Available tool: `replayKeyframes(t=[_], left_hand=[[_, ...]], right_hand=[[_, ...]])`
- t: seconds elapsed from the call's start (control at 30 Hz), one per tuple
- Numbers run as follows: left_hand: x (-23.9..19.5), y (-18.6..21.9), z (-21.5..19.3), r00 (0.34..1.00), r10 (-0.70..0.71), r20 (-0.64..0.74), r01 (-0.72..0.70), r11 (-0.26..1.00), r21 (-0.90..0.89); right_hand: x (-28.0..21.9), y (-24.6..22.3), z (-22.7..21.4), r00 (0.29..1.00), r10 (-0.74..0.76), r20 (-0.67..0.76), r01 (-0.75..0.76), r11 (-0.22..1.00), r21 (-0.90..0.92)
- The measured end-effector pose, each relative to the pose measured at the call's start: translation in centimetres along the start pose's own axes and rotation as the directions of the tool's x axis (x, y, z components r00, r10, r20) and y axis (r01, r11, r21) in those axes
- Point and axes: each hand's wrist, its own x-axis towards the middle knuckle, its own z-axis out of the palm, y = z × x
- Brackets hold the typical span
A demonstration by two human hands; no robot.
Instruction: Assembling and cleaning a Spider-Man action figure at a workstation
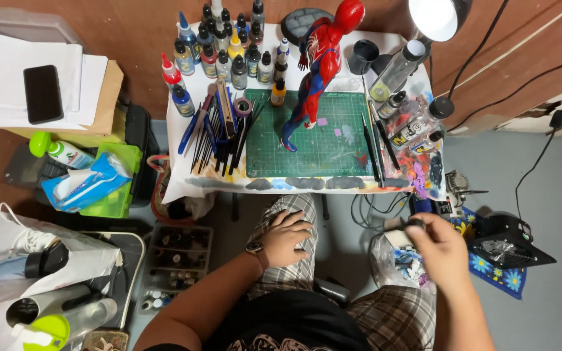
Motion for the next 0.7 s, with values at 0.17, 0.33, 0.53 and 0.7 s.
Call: replayKeyframes(t=[0.17, 0.33, 0.53, 0.7], left_hand=[[0.3, -0.3, 0.1, 1.000, 0.010, -0.007, -0.010, 1.000, -0.007], [0.3, -0.3, 0.1, 1.000, 0.009, 0.004, -0.009, 1.000, -0.025], [0.2, -0.1, 0.3, 0.999, 0.007, -0.036, -0.008, 0.999, -0.034], [0.1, 0.2, -0.2, 0.999, 0.013, -0.041, -0.015, 0.999, -0.042]], right_hand=[[0.4, 0.7, 0.8, 1.000, -0.027, 0.007, 0.027, 0.996, -0.081], [0.4, 1.7, 1.6, 0.999, -0.010, 0.049, -0.005, 0.952, 0.305], [0.4, 1.1, 1.6, 1.000, 0.018, 0.021, -0.020, 0.991, 0.129], [0.7, -2.9, 2.0, 1.000, 0.001, 0.019, 0.004, 0.965, -0.264]])
